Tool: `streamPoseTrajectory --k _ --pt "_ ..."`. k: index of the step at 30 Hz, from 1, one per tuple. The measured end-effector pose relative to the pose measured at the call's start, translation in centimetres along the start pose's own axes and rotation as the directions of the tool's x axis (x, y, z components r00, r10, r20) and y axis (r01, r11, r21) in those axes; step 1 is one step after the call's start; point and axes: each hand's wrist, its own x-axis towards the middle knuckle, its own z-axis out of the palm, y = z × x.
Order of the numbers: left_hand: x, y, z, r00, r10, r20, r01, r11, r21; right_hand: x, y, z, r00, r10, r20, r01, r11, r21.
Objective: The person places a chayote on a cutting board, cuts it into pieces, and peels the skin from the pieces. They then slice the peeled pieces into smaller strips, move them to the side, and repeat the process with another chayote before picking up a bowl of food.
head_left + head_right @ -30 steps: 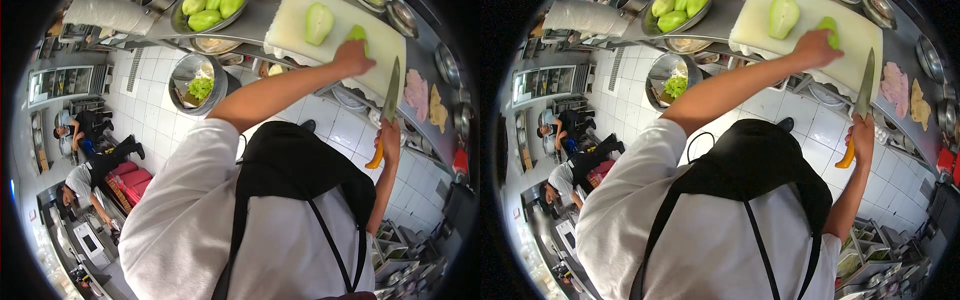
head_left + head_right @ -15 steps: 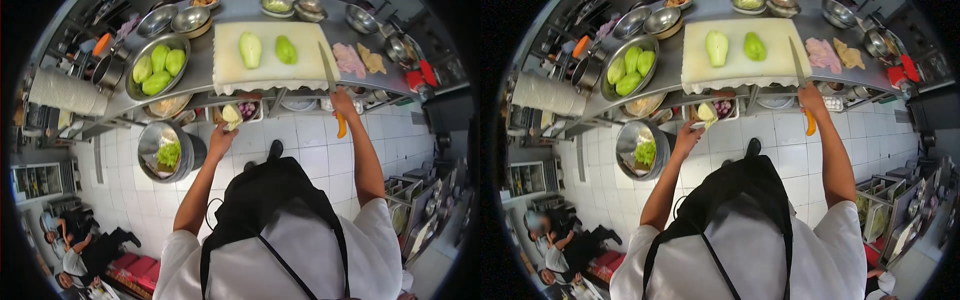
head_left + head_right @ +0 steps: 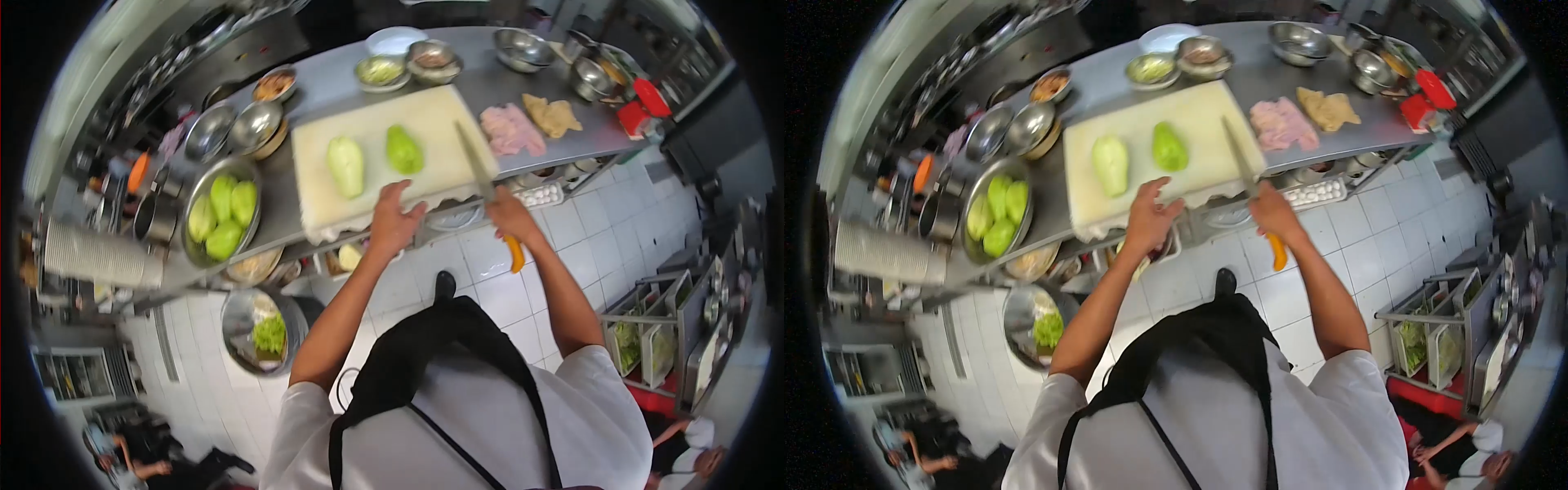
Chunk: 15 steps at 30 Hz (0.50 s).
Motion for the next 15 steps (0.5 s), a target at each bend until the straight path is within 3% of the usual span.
streamPoseTrajectory --k 3,6,10,13,15 --pt "5.5 -0.9 1.8 0.979 0.168 -0.112 -0.146 0.972 0.182 -0.5 -2.2 -2.0 0.996 0.055 0.074 -0.060 0.996 0.067" --pt "9.4 -3.3 3.0 0.967 0.147 -0.207 -0.071 0.939 0.336 0.7 -1.7 -3.2 0.994 0.055 0.091 -0.063 0.994 0.084" --pt "11.8 -5.7 3.7 0.978 -0.004 -0.211 0.041 0.984 0.173 2.1 -2.7 -4.0 0.984 0.077 0.163 -0.081 0.997 0.019" --pt "11.3 -5.6 4.3 0.977 0.023 -0.210 0.032 0.966 0.255 3.0 -3.7 -3.9 0.979 0.084 0.184 -0.083 0.996 -0.013" --pt "11.3 -5.3 5.1 0.978 -0.007 -0.209 0.040 0.987 0.154 3.9 -3.4 -3.4 0.981 0.047 0.189 -0.042 0.999 -0.031"
